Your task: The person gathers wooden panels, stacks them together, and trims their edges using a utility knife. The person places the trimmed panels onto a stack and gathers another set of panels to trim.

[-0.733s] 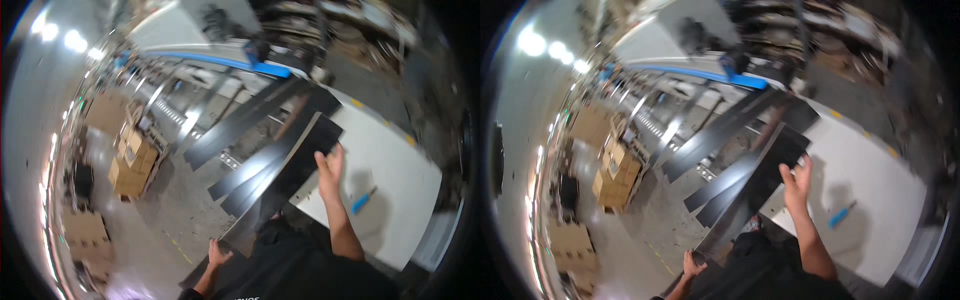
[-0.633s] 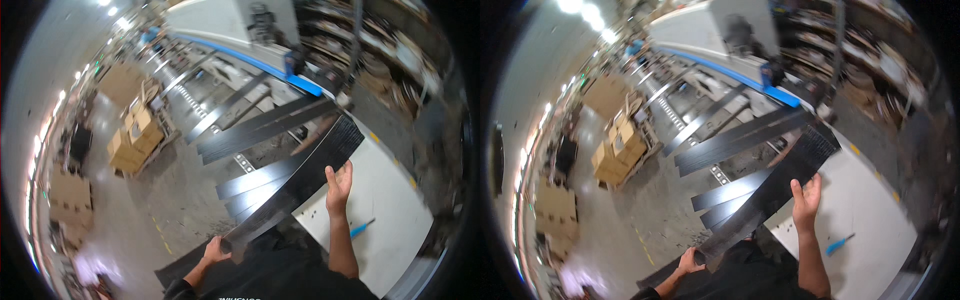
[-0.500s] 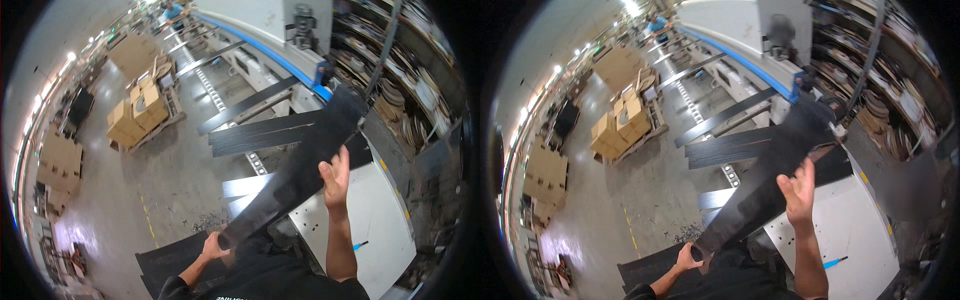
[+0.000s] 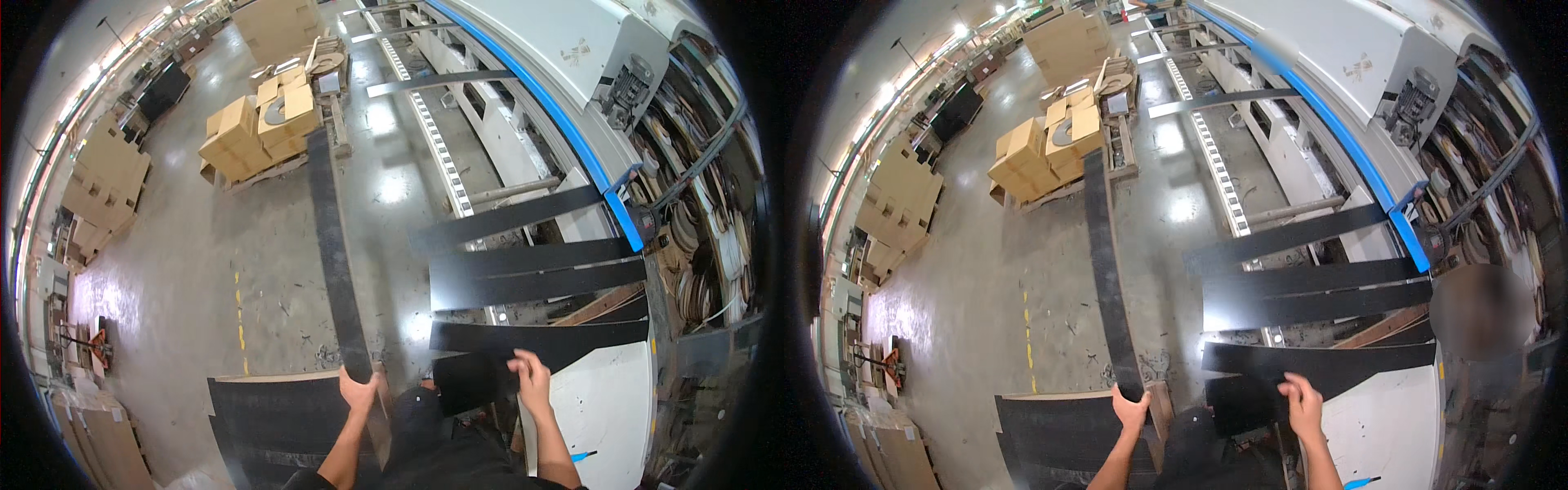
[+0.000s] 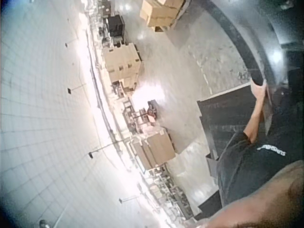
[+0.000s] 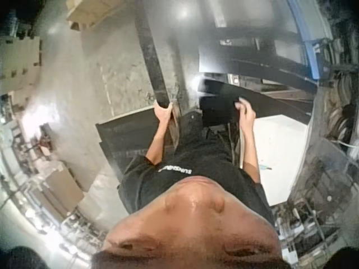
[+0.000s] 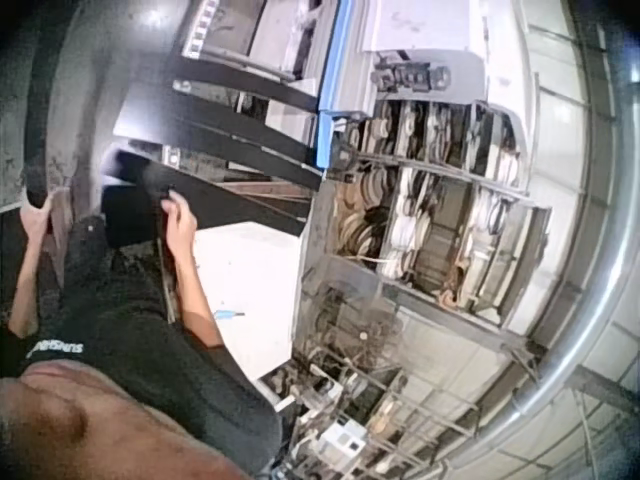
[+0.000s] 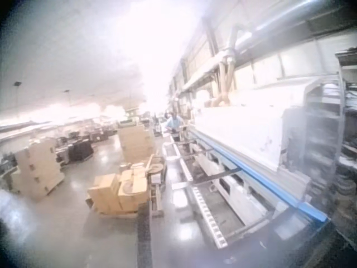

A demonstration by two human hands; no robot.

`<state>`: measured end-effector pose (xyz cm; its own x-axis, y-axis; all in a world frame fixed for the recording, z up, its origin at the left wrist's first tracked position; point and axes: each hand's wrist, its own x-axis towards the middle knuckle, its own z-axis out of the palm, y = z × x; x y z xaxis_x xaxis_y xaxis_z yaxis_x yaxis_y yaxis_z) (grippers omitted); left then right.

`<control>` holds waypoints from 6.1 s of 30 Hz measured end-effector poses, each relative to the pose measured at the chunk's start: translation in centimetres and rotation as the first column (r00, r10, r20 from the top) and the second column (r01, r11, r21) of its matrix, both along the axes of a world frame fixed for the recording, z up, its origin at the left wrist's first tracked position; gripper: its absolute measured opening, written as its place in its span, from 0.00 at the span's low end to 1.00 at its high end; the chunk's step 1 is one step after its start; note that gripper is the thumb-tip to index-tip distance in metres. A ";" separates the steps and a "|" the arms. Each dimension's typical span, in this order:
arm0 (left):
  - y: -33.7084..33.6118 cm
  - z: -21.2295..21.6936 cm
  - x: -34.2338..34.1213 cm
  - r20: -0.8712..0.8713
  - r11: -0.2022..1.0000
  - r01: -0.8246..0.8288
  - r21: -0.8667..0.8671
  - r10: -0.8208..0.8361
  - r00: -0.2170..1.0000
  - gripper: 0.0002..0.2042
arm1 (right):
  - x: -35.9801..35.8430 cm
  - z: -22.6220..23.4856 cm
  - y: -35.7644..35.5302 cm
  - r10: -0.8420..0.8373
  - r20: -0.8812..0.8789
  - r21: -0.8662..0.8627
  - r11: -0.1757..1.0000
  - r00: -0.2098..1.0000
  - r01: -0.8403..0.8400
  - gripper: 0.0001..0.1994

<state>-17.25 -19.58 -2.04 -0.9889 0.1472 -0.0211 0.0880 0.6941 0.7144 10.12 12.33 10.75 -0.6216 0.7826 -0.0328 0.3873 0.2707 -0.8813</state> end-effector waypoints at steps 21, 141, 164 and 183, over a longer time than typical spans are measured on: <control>34.8 9.6 -30.9 -0.474 0.717 0.684 -0.135 -0.653 0.591 0.32 | 17.1 -14.2 -13.0 -0.772 0.074 -0.410 0.554 0.631 0.725 0.22; 25.5 3.3 13.9 0.032 0.164 0.977 -0.135 -0.985 0.170 0.42 | 0.9 -18.6 -11.9 -0.971 0.159 -0.963 -0.113 0.178 0.243 0.55; 19.4 -3.8 12.7 0.645 0.245 0.865 0.438 -0.756 -0.112 0.35 | 0.7 -20.7 -13.8 -0.989 0.058 -0.997 -0.051 0.135 0.054 0.31; 22.7 -11.1 24.3 0.777 0.563 0.536 0.629 -0.443 -0.447 0.26 | 16.1 -17.8 -19.8 -0.882 0.180 -0.773 0.147 0.435 0.618 0.56</control>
